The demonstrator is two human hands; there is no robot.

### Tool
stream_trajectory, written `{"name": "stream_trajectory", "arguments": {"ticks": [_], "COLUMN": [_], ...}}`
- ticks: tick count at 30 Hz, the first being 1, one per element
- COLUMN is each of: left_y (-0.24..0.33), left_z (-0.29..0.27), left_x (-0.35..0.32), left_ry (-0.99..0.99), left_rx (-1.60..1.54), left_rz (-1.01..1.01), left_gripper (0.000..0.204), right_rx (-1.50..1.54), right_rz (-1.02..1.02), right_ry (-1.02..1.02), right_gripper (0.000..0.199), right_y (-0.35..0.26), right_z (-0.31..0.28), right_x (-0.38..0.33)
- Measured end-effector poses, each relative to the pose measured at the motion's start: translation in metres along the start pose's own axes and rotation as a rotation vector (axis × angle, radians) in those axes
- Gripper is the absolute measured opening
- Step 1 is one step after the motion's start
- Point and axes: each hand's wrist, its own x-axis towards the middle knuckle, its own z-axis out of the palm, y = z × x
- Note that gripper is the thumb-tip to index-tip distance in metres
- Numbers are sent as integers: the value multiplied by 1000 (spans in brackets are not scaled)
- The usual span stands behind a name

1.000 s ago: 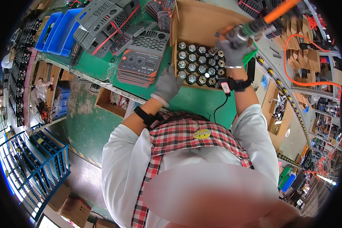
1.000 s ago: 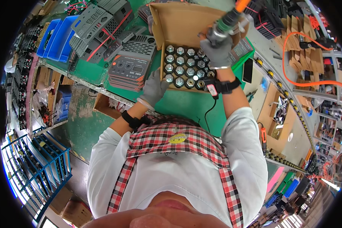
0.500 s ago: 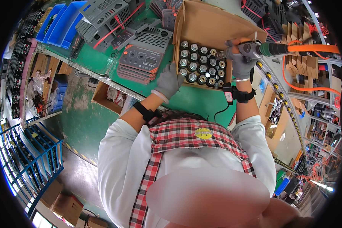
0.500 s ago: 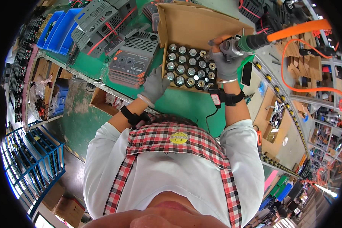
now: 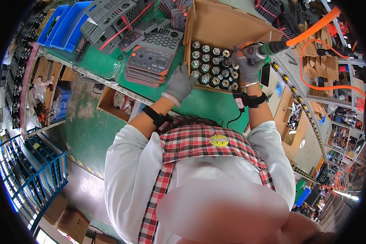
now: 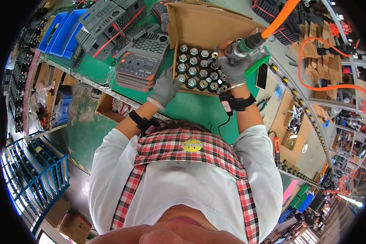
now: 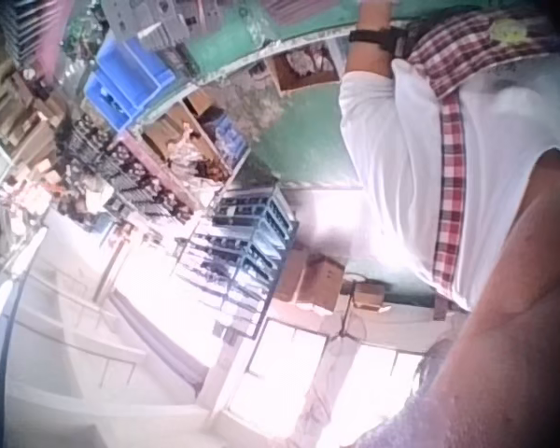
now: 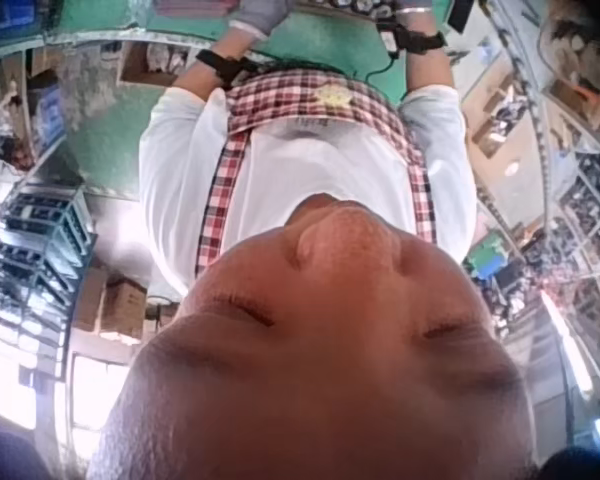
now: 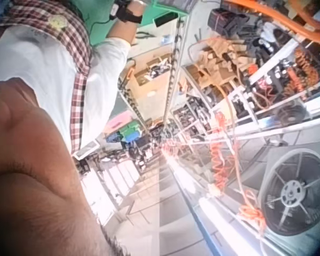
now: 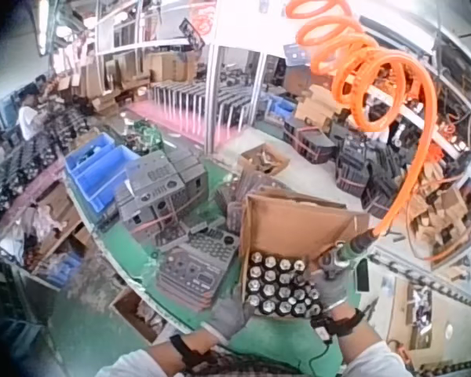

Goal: Assembling cylindrical electronic components into a housing and securing them using a power screwdriver.

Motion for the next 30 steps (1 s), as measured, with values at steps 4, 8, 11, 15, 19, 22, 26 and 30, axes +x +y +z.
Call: {"name": "stream_trajectory", "arguments": {"ticks": [4,8,11,15,19,22,26,30], "left_y": [3,4,5,5,2,2,3,4], "left_z": [-2,-5,-5,-3,-2,-1,0,-2], "left_x": [0,-2,0,0,-2,-2,-1,-1], "left_ry": [-76,-90,-102,-75,-61,-47,-40,-17], "left_rx": [-14,-14,-5,2,4,-12,2,3], "left_rz": [-115,-112,-98,-123,-106,-80,-84,-55], "left_gripper": [51,51,53,54,54,52,50,48], "right_rx": [177,160,5,98,148,104,-30,-58], "right_rz": [179,158,208,198,86,177,162,114], "right_ry": [95,72,-19,25,9,18,59,41], "right_gripper": [28,27,26,27,27,27,24,27], "right_y": [0,-20,-26,-27,-37,-34,-19,-29], "right_z": [-1,-17,-12,-2,-11,-16,-9,-15], "right_x": [6,-7,-20,-18,-15,-18,-22,-17]}}
